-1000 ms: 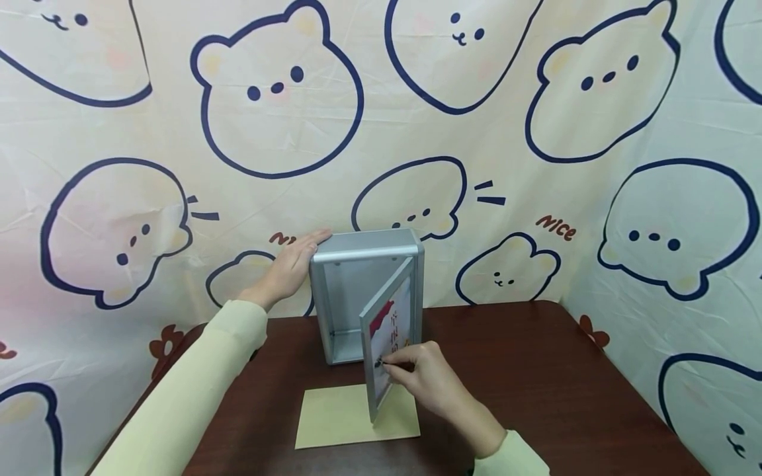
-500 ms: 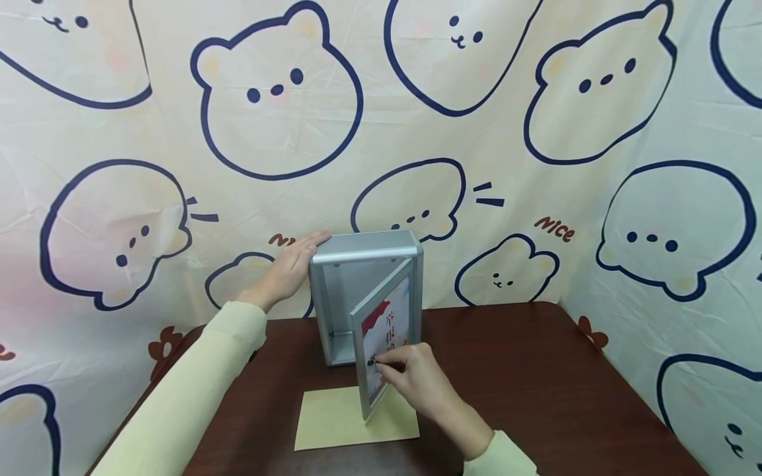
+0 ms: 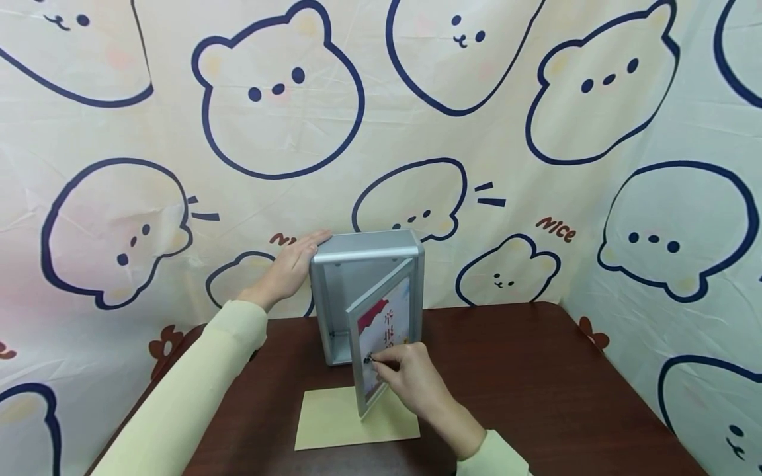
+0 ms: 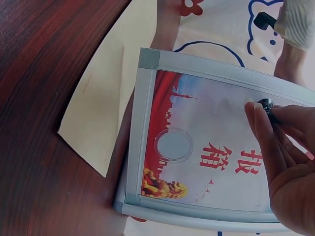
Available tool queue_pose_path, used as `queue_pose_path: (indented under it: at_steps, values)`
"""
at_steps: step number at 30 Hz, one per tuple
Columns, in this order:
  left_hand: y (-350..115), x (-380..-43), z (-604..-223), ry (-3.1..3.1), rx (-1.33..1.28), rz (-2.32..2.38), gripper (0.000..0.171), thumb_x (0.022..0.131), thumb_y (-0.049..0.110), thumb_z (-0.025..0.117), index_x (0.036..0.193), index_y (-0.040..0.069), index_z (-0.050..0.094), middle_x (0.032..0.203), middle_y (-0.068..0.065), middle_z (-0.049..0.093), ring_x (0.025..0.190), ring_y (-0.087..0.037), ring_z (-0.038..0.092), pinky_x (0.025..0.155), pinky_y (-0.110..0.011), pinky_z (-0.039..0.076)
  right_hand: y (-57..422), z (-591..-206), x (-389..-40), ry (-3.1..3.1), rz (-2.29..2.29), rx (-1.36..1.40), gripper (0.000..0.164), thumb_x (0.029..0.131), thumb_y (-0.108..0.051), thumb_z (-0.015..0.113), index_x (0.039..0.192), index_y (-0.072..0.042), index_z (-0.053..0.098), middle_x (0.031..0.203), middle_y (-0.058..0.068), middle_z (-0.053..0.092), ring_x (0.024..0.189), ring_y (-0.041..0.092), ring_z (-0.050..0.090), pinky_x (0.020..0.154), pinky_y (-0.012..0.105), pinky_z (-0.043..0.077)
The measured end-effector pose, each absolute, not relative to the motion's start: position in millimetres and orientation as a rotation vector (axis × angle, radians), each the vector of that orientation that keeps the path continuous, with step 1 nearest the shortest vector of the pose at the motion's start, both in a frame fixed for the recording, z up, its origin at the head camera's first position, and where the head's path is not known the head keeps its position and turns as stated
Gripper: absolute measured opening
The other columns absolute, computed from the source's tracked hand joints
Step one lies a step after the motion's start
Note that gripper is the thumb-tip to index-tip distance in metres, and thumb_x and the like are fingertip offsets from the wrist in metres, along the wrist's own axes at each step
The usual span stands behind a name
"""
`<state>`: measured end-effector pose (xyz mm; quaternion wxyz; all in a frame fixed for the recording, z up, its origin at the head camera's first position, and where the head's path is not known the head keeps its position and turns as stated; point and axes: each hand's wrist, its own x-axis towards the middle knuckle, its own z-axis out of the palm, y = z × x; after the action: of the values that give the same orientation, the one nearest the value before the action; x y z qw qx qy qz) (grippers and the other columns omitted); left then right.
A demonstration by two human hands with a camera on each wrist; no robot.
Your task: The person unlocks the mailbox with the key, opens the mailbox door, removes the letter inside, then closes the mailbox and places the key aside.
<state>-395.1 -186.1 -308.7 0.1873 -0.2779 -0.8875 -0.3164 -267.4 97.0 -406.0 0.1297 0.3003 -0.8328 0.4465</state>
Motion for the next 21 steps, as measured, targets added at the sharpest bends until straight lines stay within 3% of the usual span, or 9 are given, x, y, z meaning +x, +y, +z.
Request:
queue_pose_path:
  at_steps: [14, 21]
  values:
    - [-185.3, -394.7, -309.3, -2.506, -0.767, -0.897, 0.055, 0.111, 0.032, 0.021, 0.157, 0.011, 0.042, 0.164, -0.004, 0.038, 0.153, -0.019, 0.030, 0.125, -0.044, 0.024, 85.4, -409.7, -271.3, -2.379, 1.241, 0.859, 0.011, 0.088, 0.002, 0.076, 0.097, -0.001, 0.082, 0.093, 0.009, 0.079, 0.076, 0.006, 0.066, 0.060, 0.020, 0.055]
    - [-185.2, -394.2, -308.9, -2.500, -0.767, -0.898, 0.055, 0.111, 0.033, 0.021, 0.157, 0.010, 0.043, 0.164, -0.004, 0.038, 0.153, -0.020, 0.031, 0.125, -0.045, 0.024, 82.3, -408.9, -269.8, -2.388, 1.268, 0.848, 0.012, 0.089, 0.003, 0.075, 0.098, 0.000, 0.082, 0.095, 0.010, 0.079, 0.071, 0.004, 0.062, 0.054, 0.021, 0.053]
